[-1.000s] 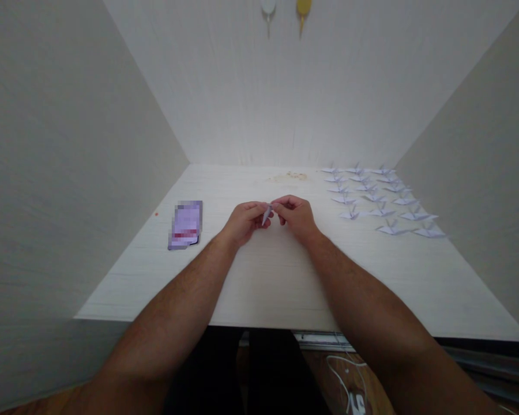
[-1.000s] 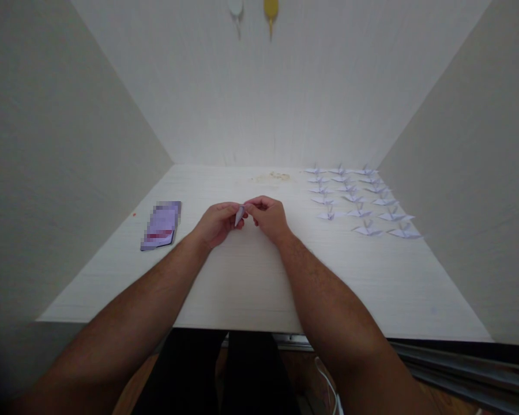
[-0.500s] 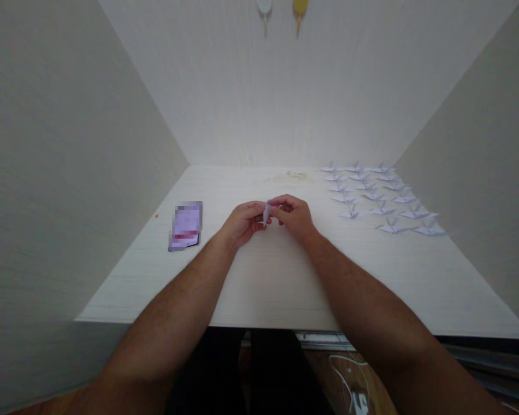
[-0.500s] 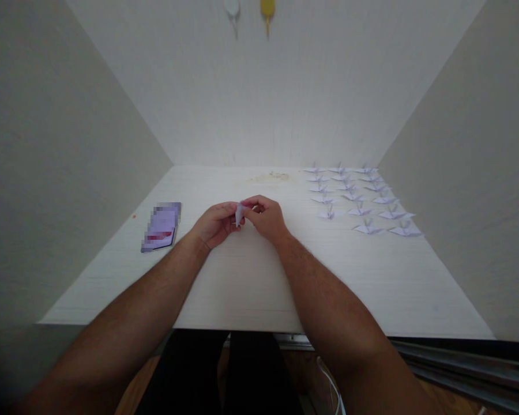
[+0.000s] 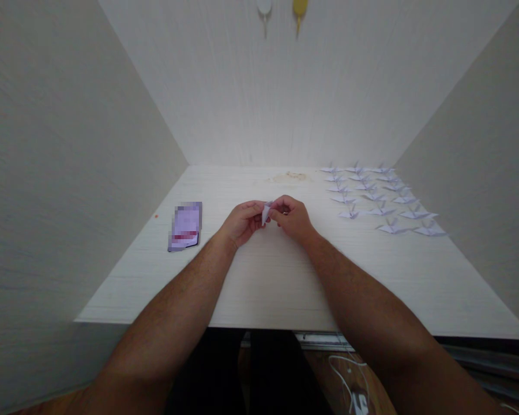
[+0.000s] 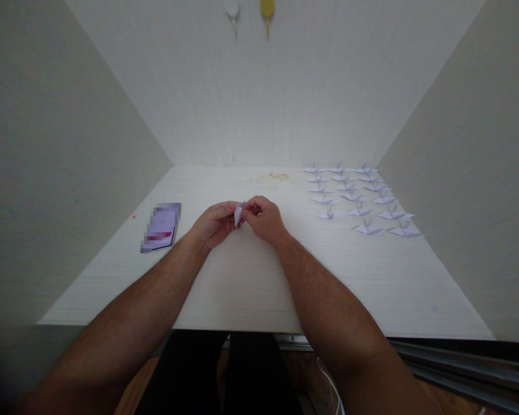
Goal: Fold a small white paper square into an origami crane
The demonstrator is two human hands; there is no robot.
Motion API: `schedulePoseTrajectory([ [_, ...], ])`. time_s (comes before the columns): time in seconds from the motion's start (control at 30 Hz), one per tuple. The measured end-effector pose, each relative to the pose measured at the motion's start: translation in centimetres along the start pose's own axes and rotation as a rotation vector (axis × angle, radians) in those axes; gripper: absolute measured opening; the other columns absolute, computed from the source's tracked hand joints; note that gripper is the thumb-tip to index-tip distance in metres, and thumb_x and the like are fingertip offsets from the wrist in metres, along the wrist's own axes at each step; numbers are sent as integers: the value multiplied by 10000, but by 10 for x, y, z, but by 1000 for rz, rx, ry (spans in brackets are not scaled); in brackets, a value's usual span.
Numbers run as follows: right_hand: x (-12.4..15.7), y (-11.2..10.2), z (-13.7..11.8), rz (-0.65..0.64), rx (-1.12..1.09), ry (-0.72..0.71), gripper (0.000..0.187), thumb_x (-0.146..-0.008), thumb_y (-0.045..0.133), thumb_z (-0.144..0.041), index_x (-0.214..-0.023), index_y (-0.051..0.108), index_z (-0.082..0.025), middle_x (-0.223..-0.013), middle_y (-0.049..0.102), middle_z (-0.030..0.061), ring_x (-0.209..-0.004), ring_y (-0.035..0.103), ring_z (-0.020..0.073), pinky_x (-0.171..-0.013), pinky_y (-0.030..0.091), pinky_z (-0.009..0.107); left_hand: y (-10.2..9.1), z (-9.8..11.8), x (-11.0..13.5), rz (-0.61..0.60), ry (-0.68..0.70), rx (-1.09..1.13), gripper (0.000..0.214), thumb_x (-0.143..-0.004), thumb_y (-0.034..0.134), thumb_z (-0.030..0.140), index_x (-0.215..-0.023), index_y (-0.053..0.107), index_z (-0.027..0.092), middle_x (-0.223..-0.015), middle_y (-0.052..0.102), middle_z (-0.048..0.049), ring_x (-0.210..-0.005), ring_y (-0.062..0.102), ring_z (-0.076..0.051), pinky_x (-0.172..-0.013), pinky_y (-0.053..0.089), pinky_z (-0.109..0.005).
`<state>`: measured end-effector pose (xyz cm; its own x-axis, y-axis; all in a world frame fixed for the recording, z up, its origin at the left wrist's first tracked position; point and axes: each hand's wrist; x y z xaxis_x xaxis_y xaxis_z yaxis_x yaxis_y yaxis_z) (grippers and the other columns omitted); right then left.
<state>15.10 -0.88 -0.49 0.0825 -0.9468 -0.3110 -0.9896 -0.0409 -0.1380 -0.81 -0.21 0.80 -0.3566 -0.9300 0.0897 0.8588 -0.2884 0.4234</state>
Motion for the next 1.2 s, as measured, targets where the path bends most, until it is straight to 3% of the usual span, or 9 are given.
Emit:
schedulePoseTrajectory([
  [0.17, -1, 0, 3, 57, 97, -64, 72, -745, 628, -193, -812, 652, -208, -786, 641, 2, -624, 538, 114, -617, 472, 271, 1, 0, 1, 112, 43, -3, 268, -628, 821, 292, -732, 628, 139, -686, 652, -21, -594, 592, -116, -528, 435, -225],
  [0.33, -2, -2, 2, 93, 190, -182, 146, -715, 616, -102, -775, 692, -211, -783, 609, -2, -626, 496, 108, -616, 439, 261, 1, -2, 0, 112, 60, -34, 257, -638, 805, 293, -702, 608, 140, -675, 640, -18, -597, 585, -115, -556, 446, -233],
  [0.43, -1, -1, -2, 52, 181, -244, 143, -729, 616, -105, -771, 706, -207, -772, 622, 0, -625, 497, 106, -619, 430, 260, 1, -2, -1, 116, 87, -56, 238, -643, 797, 284, -690, 618, 134, -653, 623, -14, -578, 558, -101, -551, 431, -225],
  [0.73, 3, 0, -6, -45, 60, -6, 90, -706, 724, -266, -773, 729, -206, -595, 608, -42, -529, 463, 93, -551, 393, 249, 1, 0, -1, 178, 61, -64, 264, -619, 818, 280, -688, 606, 140, -640, 619, -16, -541, 554, -101, -486, 412, -216],
  [1.2, 0, 0, -2, -63, -31, 55, 80, -678, 726, -266, -728, 723, -203, -585, 624, -40, -514, 481, 88, -537, 401, 247, 1, -1, -1, 158, 30, -76, 292, -643, 816, 309, -687, 585, 136, -595, 578, -10, -502, 542, -97, -456, 428, -214],
])
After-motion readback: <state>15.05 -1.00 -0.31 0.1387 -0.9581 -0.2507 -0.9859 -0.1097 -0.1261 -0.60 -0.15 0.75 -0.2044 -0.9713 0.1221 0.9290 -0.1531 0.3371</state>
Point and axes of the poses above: each hand's wrist, its own x-axis away from the middle knuckle, its own y-axis out of the palm, z = x × y
